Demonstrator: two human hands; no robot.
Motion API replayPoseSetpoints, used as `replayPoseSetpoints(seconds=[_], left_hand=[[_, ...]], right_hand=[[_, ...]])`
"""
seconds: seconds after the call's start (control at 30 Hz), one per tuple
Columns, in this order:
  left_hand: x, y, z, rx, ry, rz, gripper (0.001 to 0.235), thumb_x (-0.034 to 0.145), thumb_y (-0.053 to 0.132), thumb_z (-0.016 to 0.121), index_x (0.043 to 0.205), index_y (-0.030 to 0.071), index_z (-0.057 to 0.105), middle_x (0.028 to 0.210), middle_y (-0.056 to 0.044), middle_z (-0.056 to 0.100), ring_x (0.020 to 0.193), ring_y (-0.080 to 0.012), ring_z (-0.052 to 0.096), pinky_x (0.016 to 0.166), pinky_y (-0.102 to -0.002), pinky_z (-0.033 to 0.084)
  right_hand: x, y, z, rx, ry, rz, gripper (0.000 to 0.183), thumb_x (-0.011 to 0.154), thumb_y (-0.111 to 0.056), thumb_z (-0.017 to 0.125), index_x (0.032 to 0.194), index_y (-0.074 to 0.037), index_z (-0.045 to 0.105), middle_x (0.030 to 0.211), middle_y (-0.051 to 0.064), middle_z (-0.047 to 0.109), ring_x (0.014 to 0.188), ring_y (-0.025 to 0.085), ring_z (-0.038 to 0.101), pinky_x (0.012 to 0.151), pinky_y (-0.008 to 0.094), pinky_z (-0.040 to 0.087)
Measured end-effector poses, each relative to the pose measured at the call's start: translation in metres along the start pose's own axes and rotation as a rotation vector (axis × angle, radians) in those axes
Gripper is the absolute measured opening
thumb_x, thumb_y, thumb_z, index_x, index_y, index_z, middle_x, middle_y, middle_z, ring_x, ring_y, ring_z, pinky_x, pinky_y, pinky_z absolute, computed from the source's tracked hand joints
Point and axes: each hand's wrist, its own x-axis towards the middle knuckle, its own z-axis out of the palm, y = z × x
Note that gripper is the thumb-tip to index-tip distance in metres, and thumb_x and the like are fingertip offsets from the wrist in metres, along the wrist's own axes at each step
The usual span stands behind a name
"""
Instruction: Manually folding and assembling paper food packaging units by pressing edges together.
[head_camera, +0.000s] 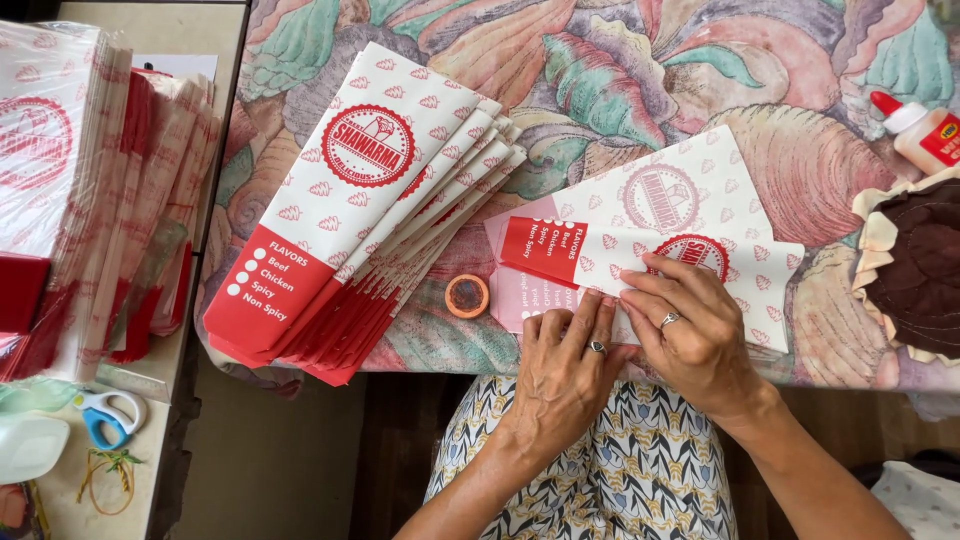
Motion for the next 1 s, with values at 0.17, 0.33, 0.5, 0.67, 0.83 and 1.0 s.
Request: replayPoseSetpoints(seconds=[0.17,0.33,0.5,0.67,0.83,1.0], left_hand=[[0.0,-0.03,0.001,0.003,-0.004,0.058,0.024,0.098,0.009,0.066,0.118,-0.004,0.068,0.113,-0.024,0.071,0.086,-0.0282,0.058,0.069,-0.039,0.049],[0.034,-0.064,-0.027,0.117,0.033,0.205,0.003,0.082,0.0,0.075,0.085,0.001,0.077,0.101,-0.015,0.072,0.092,-0.0278,0.063,0.079,-0.038,0.049],[0.048,-0.075,-0.038,0.104,-0.152,0.36,0.012,0.075,-0.004,0.069,0.068,0.004,0.074,0.091,-0.009,0.072,0.088,-0.0241,0.064,0.081,-0.035,0.048],[0.045,-0.083,-0.026,0.12,-0.2,0.377,0.01,0.074,-0.003,0.07,0.071,0.005,0.074,0.09,-0.009,0.072,0.086,-0.023,0.063,0.081,-0.034,0.048],[0.04,-0.086,-0.025,0.267,-0.386,0.371,0.01,0.088,0.005,0.074,0.098,0.003,0.073,0.109,-0.011,0.071,0.094,-0.024,0.059,0.079,-0.037,0.049],[0.041,-0.088,-0.031,0.251,-0.399,0.404,0.016,0.086,0.005,0.079,0.101,0.007,0.076,0.121,-0.013,0.071,0.104,-0.0268,0.064,0.086,-0.041,0.053]], right_hand=[[-0.007,0.004,0.008,0.019,0.031,0.052,0.007,0.088,0.001,0.079,0.095,0.0,0.077,0.104,0.012,0.077,0.107,0.034,0.072,0.09,0.044,0.059],[-0.018,0.009,0.018,0.02,0.08,0.087,0.001,0.091,-0.006,0.076,0.091,-0.006,0.077,0.102,0.008,0.077,0.107,0.033,0.073,0.088,0.044,0.058],[-0.02,0.011,0.007,0.079,0.03,0.105,0.006,0.086,-0.002,0.077,0.091,-0.005,0.079,0.102,0.01,0.078,0.107,0.033,0.074,0.088,0.043,0.059],[-0.041,0.018,-0.032,0.062,-0.039,0.163,0.01,0.082,0.001,0.078,0.09,-0.005,0.079,0.098,0.01,0.078,0.102,0.033,0.074,0.085,0.043,0.06],[-0.049,0.024,-0.065,0.018,-0.069,0.094,0.006,0.086,0.009,0.077,0.089,0.004,0.077,0.101,0.016,0.077,0.097,0.033,0.072,0.086,0.041,0.061],[-0.061,0.031,-0.068,-0.015,-0.159,0.042,0.021,0.08,0.01,0.078,0.101,0.006,0.076,0.109,0.024,0.075,0.107,0.035,0.073,0.097,0.042,0.061]])
